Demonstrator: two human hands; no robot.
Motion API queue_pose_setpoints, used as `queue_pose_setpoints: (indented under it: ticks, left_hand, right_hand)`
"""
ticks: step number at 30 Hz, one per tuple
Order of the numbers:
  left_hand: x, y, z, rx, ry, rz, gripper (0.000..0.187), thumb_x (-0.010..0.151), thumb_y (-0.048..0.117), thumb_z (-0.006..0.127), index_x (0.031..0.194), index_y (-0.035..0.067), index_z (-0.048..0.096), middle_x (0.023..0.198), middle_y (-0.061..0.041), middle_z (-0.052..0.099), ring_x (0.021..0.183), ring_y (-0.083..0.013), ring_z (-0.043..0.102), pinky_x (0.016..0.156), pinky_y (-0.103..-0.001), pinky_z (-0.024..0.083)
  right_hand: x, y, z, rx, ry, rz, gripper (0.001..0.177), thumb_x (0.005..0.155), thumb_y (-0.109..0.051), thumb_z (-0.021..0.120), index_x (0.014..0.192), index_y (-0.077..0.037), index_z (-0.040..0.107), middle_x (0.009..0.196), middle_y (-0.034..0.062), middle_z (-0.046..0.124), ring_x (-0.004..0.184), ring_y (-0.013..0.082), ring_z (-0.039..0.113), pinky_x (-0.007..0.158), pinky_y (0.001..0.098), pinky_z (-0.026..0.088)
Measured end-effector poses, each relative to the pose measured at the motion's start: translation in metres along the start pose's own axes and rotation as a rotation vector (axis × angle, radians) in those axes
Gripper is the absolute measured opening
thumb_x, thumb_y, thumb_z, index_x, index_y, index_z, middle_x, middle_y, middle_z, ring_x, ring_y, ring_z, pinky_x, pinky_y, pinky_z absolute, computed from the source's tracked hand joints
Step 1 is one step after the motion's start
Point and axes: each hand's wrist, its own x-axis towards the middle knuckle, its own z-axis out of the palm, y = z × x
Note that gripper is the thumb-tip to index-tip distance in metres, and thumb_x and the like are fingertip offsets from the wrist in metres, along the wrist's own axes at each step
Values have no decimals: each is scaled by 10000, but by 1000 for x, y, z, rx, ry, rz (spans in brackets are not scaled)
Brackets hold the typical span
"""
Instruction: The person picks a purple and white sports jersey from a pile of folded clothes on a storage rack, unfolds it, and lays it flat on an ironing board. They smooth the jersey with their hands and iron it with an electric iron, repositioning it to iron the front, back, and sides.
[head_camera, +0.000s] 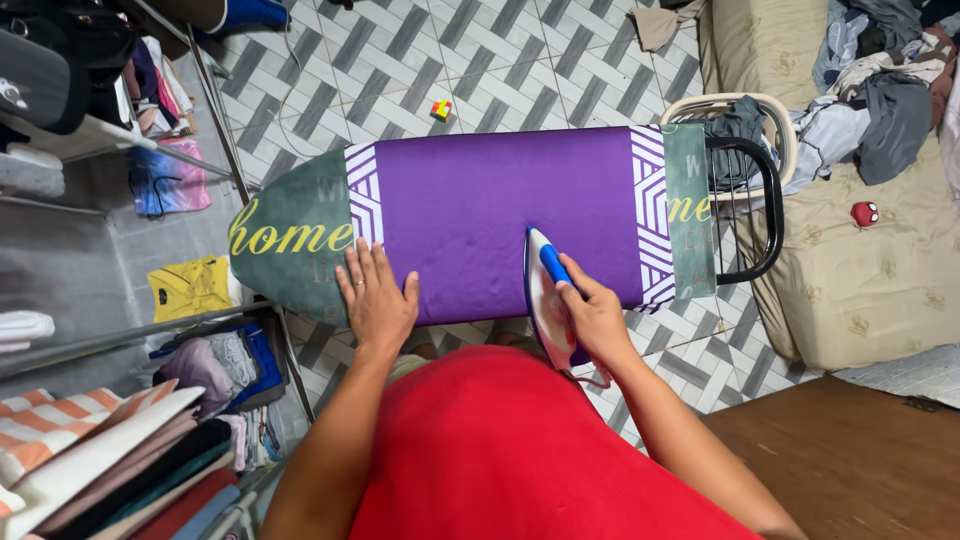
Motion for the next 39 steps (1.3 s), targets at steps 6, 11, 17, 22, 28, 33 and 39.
queue_pose_setpoints:
  ticks: [6, 11, 17, 22, 28, 33, 39]
  left_hand:
    - [4, -14, 5, 1, 10, 11, 804, 985, 474, 504, 1581, -21, 291, 1690, -181, 220, 1564, -357, 153, 1248, -543, 66]
    - [1, -14, 4, -10, 7, 15, 808, 984, 466, 502, 1591, -21, 284, 1688, -176, 216, 1568, -355, 145, 1249, -543, 60]
    - [-2, -17, 2, -1, -10, -1, 798, 982, 481, 496, 1583, -4, 297, 1687, -165, 210, 1573, -346, 139, 1254, -538, 59]
    - [-3, -18, 2, -4, 0, -1, 800, 986, 491, 484, 1581, -7, 289, 1690, -163, 200, 1568, -337, 135, 1248, -535, 61]
    - [-1, -17, 2, -12, -10, -7, 801, 994, 492, 474, 1589, -7, 274, 1695, -153, 192, 1566, -334, 126, 1251, -527, 58]
    - [2, -15, 0, -17, -35, -22, 798, 994, 485, 475, 1589, -4, 267, 1695, -153, 189, 1567, -330, 125, 1253, -528, 53]
    - [1, -18, -3, -6, -42, -4, 801, 984, 486, 472, 1580, -9, 268, 1684, -171, 196, 1559, -340, 126, 1241, -532, 57]
  right_hand:
    - [95, -77, 14, -266, 100, -815, 474, 1056, -164, 617, 1513, -58, 551, 1154, 184, 721, 961, 152, 698, 832, 317, 545]
    - [160, -141, 27, 156, -104, -100, 552, 992, -233, 589, 1537, -205, 505, 826, 140, 601, 639, 235, 554, 588, 381, 503]
    - [83, -72, 43, -323, -16, -644, 591, 977, -146, 608, 1544, -65, 464, 1277, 198, 685, 1015, 225, 705, 941, 339, 533]
    - [-8, -16, 56, -44, -85, 14, 563, 1039, -149, 580, 1599, -155, 532, 1291, 381, 610, 1117, 535, 588, 926, 519, 459]
    - [100, -90, 72, -230, 29, -663, 483, 1019, -158, 567, 1488, -57, 509, 1469, 232, 584, 1355, 307, 587, 1115, 339, 441]
    - [173, -153, 88, 99, -69, -107, 534, 1017, -204, 551, 1548, -187, 500, 770, 143, 600, 650, 303, 570, 576, 417, 468]
    - [73, -84, 99, -215, -22, -743, 500, 1022, -105, 608, 1506, -17, 515, 1383, 252, 642, 1269, 282, 606, 1044, 394, 479]
